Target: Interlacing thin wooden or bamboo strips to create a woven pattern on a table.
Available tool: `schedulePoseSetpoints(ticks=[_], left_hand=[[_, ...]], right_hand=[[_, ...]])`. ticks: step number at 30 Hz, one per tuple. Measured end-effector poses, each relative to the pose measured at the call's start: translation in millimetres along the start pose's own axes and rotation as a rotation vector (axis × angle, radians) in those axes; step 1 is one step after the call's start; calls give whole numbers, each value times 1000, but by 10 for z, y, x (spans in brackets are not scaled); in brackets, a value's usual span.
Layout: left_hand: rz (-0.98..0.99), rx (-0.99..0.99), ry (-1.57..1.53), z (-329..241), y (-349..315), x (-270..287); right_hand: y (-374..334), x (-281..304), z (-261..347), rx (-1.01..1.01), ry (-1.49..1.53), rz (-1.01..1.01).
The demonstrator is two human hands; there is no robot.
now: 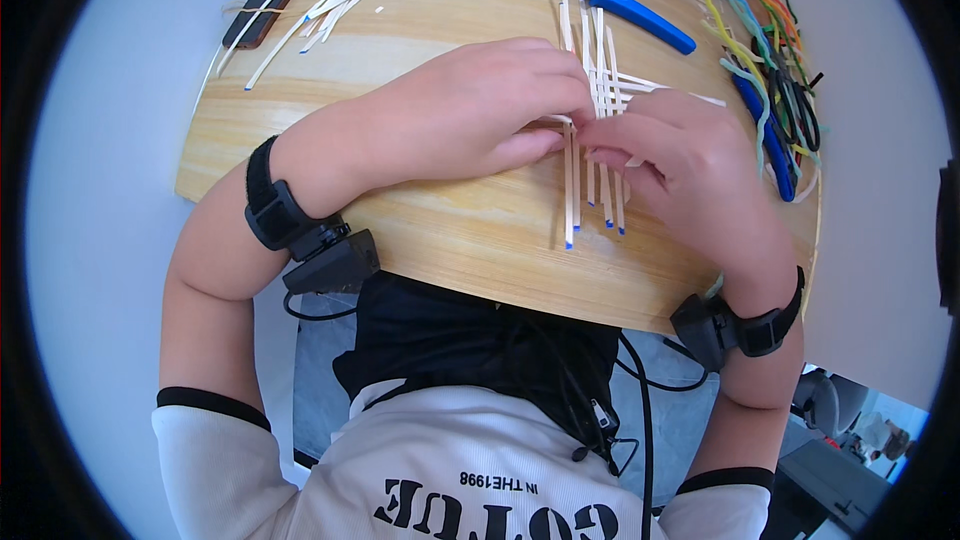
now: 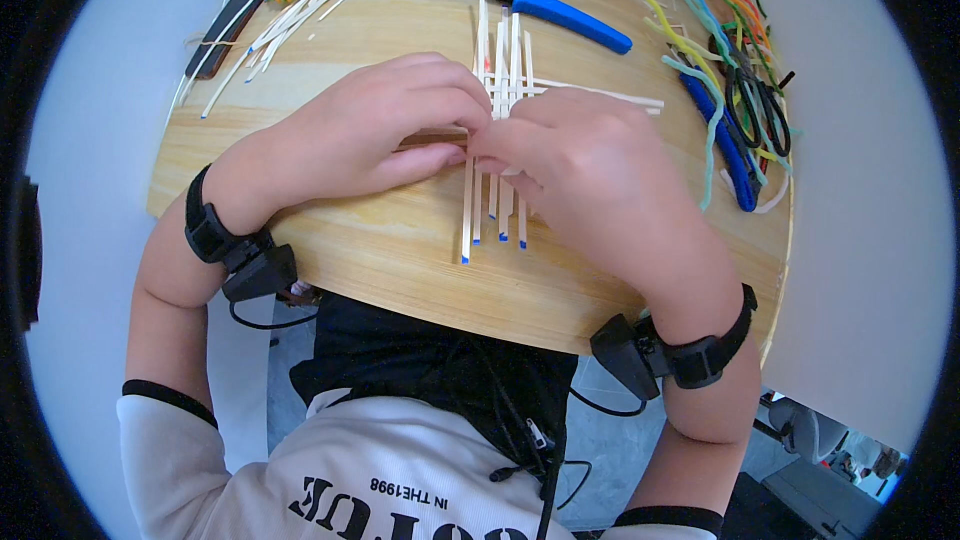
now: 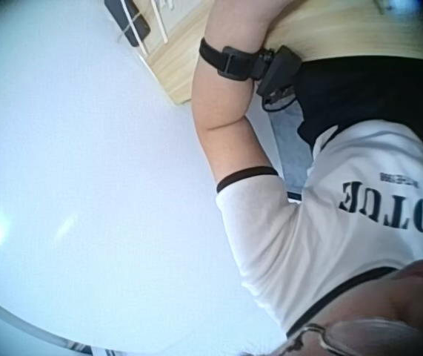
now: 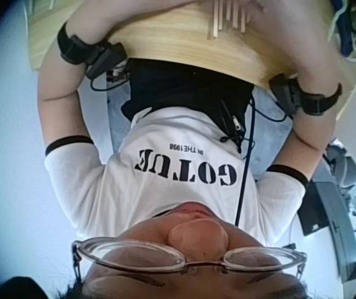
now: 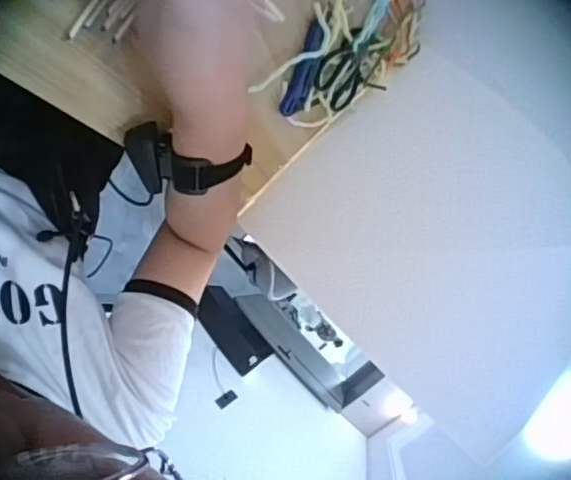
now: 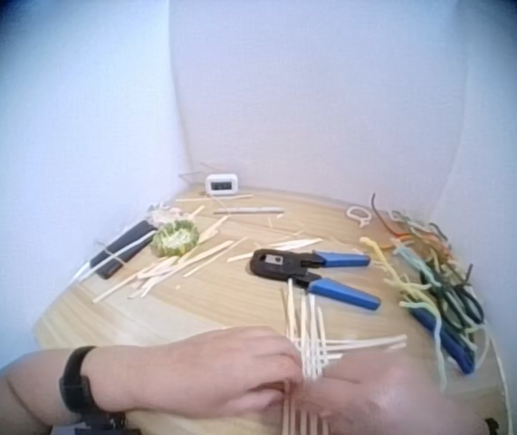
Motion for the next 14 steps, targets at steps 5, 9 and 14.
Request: schedulePoseSetpoints(ticks=[5,9,14], left_hand=[[-38,31,5,-37,23,19],[-99,-3,-43,-91,22,96],[1,132,-89,-29,18,111]], right_hand=[[15,21,21,-62,4,-114],[3,10,0,-109,66,-197],[12,37,17,-146,61,-138]])
Point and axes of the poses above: each hand's wrist, its own y-axis towards the middle knuckle, its own x-axis out of the back of the hand, z = x × y, the point moved 1 cm from there along y, towards the middle knuckle, and after that the axes turned 1 degree about x, right-handed, at the moved point
